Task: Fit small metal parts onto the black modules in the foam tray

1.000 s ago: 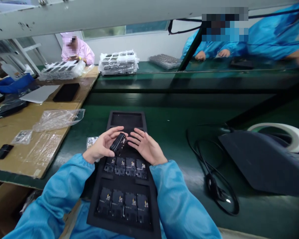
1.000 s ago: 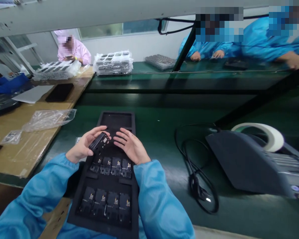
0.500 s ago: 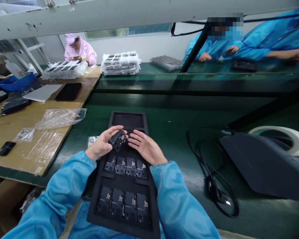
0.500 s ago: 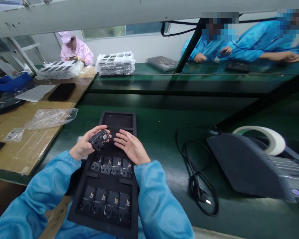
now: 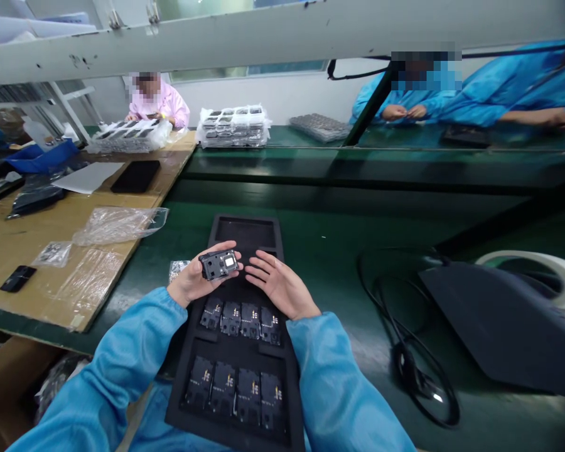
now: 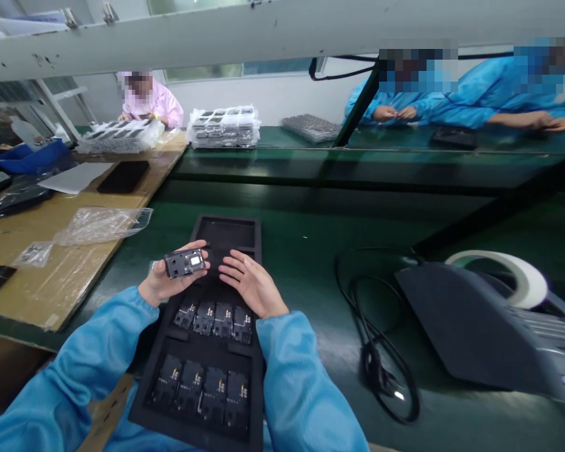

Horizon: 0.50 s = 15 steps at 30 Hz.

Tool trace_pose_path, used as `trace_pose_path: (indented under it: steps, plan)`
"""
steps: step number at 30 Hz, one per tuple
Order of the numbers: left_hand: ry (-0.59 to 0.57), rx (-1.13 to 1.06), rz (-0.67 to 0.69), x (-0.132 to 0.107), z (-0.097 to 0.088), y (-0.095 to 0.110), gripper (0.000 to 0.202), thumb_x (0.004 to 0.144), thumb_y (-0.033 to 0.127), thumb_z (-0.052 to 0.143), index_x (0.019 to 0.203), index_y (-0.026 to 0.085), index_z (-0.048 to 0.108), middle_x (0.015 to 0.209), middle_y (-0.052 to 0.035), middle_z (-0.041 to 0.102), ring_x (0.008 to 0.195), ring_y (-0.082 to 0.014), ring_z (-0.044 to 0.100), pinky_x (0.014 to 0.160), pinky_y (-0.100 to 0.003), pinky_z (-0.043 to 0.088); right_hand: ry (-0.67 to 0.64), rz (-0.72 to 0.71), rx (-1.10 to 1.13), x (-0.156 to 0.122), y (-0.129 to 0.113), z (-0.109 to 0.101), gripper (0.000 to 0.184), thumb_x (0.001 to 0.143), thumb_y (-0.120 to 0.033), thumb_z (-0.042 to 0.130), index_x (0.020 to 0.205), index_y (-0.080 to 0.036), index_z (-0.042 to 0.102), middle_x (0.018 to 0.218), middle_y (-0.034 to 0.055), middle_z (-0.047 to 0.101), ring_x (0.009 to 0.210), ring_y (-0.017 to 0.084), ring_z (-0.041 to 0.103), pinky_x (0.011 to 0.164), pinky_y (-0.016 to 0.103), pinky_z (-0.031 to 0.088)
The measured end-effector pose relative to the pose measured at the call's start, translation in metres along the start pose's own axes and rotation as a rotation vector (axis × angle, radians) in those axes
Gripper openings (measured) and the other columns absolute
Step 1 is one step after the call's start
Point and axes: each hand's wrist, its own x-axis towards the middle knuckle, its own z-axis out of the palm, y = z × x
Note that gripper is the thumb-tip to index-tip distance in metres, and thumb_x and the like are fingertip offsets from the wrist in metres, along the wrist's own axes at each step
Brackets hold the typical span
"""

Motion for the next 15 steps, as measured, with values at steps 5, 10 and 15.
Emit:
trace_pose_path:
  steps: [5, 10, 15]
  plan:
    - [0.019, 0.022, 0.005, 0.000, -0.003, 0.000, 0.095, 0.058, 0.058, 0.090, 0.137, 0.014, 0.058, 0.126, -0.0140, 0.067, 0.113, -0.0301, 0.066, 0.103, -0.040, 0.049, -0.003, -0.002, -0.011, 0.000, 0.000, 0.000, 0.042, 0.089, -0.045, 0.078, 0.123, -0.023, 0.069, 0.124, 0.0086, 0.066, 0.115, 0.031, 0.061, 0.103, 0.047, 0.048]
    - [0.024, 0.044, 0.014, -0.003, -0.005, 0.001, 0.095, 0.059, 0.060, 0.089, 0.136, 0.014, 0.058, 0.127, -0.0146, 0.066, 0.114, -0.0309, 0.065, 0.103, -0.041, 0.049, -0.003, 0.002, -0.031, 0.001, 0.000, -0.002, 0.043, 0.089, -0.046, 0.077, 0.124, -0.024, 0.068, 0.125, 0.0086, 0.065, 0.115, 0.031, 0.061, 0.104, 0.049, 0.047]
    - [0.008, 0.097, 0.031, 0.001, -0.011, 0.000, 0.092, 0.060, 0.058, 0.088, 0.136, 0.016, 0.058, 0.129, -0.0150, 0.065, 0.114, -0.0314, 0.065, 0.104, -0.044, 0.048, 0.005, -0.009, -0.039, 0.001, 0.000, -0.001, 0.041, 0.090, -0.046, 0.077, 0.124, -0.024, 0.069, 0.125, 0.0086, 0.066, 0.116, 0.030, 0.061, 0.106, 0.050, 0.046]
